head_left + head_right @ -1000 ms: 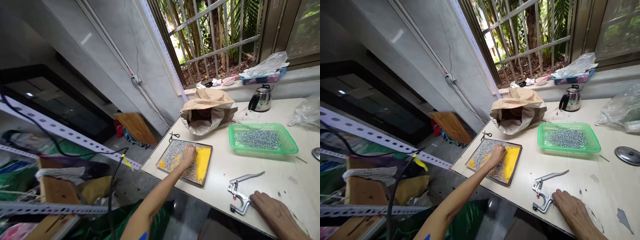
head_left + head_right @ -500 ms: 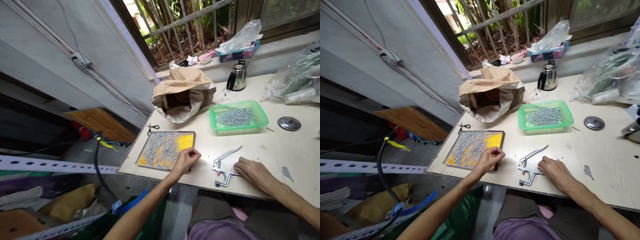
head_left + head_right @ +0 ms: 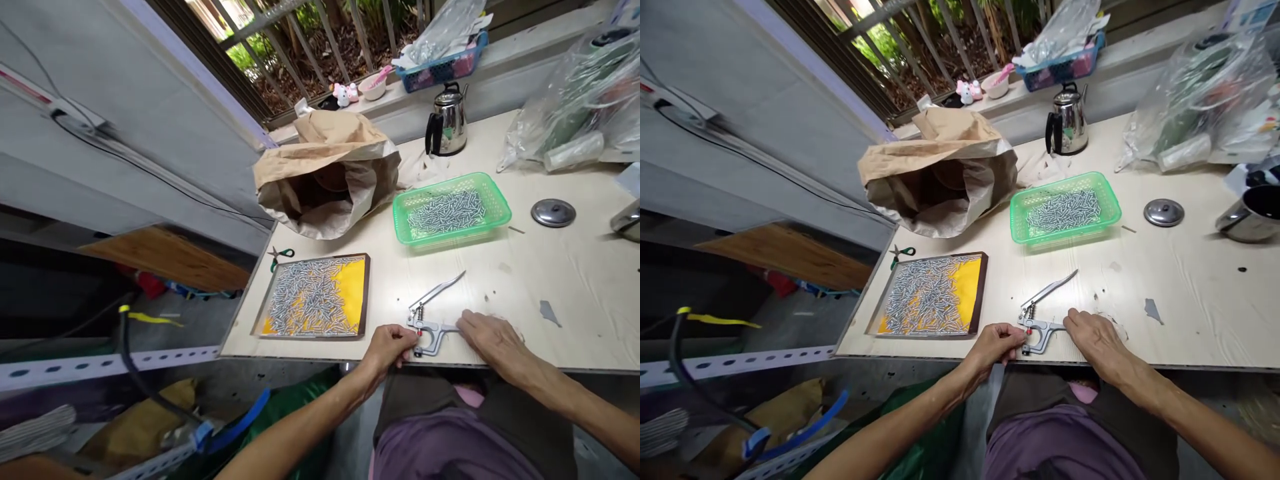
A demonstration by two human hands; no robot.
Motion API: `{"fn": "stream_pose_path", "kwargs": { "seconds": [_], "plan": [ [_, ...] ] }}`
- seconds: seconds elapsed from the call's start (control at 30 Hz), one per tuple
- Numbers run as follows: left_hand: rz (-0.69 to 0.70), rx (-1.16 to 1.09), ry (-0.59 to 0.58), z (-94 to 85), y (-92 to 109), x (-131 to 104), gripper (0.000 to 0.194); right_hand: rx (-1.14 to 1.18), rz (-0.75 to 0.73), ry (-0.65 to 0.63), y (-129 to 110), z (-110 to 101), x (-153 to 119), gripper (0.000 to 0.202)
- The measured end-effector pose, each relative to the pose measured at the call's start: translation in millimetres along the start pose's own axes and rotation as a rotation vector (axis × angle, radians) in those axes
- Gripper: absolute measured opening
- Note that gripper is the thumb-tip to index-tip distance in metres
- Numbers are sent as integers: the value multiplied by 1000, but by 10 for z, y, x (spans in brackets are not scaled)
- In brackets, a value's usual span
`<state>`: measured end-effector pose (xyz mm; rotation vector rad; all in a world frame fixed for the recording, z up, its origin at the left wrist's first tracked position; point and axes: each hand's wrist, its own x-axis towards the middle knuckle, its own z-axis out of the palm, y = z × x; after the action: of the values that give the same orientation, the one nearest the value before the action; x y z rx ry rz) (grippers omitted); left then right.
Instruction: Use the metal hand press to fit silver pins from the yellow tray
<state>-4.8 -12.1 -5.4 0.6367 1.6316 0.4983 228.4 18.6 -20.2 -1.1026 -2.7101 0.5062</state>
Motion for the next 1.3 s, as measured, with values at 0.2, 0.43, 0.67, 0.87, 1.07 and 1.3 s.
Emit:
{"fn": "stream_pose_path", "kwargs": {
  "seconds": [0.2,0.43,0.67,0.87,1.07,1.3],
  "plan": [
    [-35,67,39,43,-10,2,31,82,-78,24,45,32,-32,35],
    [-58,119,65,87,27,-63,28,26,-22,-57,-31,-45,29,35],
    [-119,170,-19,77,9,-61,33,10,-25,-97,-68,-64,50,25],
    [-185,183,-33,56,36,-78,30,-3,-53,-41,67,-61,75,22],
    [-190,163,-8,64,25,-111,33,-89,-146,5,359,-87,345,89],
    [-172,157,3,79,13,-95,35,-172,-121,-92,257,-193,526,87]
  ]
}}
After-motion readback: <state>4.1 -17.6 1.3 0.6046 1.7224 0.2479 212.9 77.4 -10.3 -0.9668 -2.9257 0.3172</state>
